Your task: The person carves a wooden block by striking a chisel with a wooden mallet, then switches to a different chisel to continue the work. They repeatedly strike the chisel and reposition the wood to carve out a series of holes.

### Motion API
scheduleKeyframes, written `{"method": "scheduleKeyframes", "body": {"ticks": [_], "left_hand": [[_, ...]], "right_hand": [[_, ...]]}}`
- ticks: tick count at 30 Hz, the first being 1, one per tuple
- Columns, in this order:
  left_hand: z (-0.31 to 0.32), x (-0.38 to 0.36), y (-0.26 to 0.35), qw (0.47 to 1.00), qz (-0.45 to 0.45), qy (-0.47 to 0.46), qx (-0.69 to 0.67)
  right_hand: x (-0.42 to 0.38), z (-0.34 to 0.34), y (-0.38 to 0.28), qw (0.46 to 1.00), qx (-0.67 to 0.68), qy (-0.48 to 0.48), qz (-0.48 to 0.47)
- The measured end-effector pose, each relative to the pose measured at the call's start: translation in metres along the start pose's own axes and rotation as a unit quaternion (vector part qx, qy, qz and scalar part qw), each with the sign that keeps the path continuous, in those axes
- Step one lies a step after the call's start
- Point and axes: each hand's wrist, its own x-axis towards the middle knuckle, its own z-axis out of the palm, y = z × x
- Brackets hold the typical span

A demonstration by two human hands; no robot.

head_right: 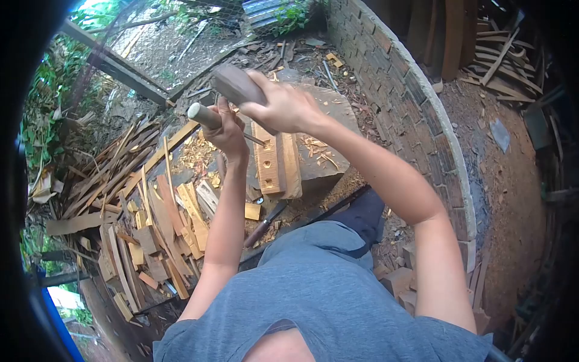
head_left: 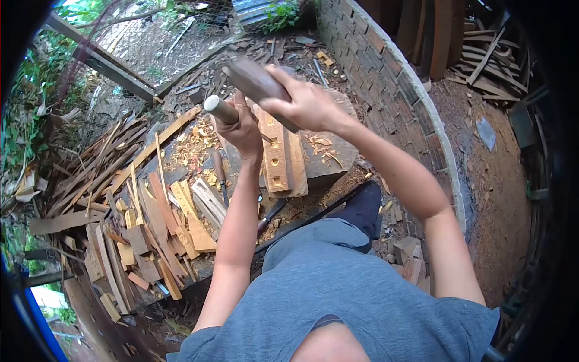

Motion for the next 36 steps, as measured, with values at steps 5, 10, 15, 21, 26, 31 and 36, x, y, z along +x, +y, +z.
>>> {"method": "scheduleKeyframes", "body": {"ticks": [5, 10, 15, 21, 26, 31, 36], "left_hand": [[0.004, 0.000, -0.003, 0.999, 0.018, 0.032, 0.024], [0.002, 0.003, 0.007, 0.997, -0.026, 0.073, -0.016], [-0.047, 0.034, -0.003, 0.970, -0.118, 0.201, -0.072], [-0.116, 0.018, -0.047, 0.860, -0.329, 0.347, -0.180], [-0.106, 0.049, -0.017, 0.905, -0.298, 0.247, -0.178], [-0.040, 0.062, 0.033, 0.980, -0.116, 0.110, -0.115], [0.004, 0.048, 0.027, 0.998, -0.041, -0.015, -0.042]], "right_hand": [[-0.016, 0.056, 0.057, 0.970, -0.160, -0.126, 0.132], [-0.031, 0.079, 0.072, 0.977, -0.189, -0.076, 0.070], [-0.033, 0.082, 0.075, 0.982, -0.178, -0.046, 0.043], [-0.030, 0.084, 0.080, 0.980, -0.178, -0.047, 0.068], [-0.034, 0.085, 0.078, 0.982, -0.171, -0.046, 0.068], [-0.034, 0.085, 0.076, 0.982, -0.167, -0.046, 0.077], [-0.035, 0.086, 0.076, 0.982, -0.162, -0.053, 0.083]]}}
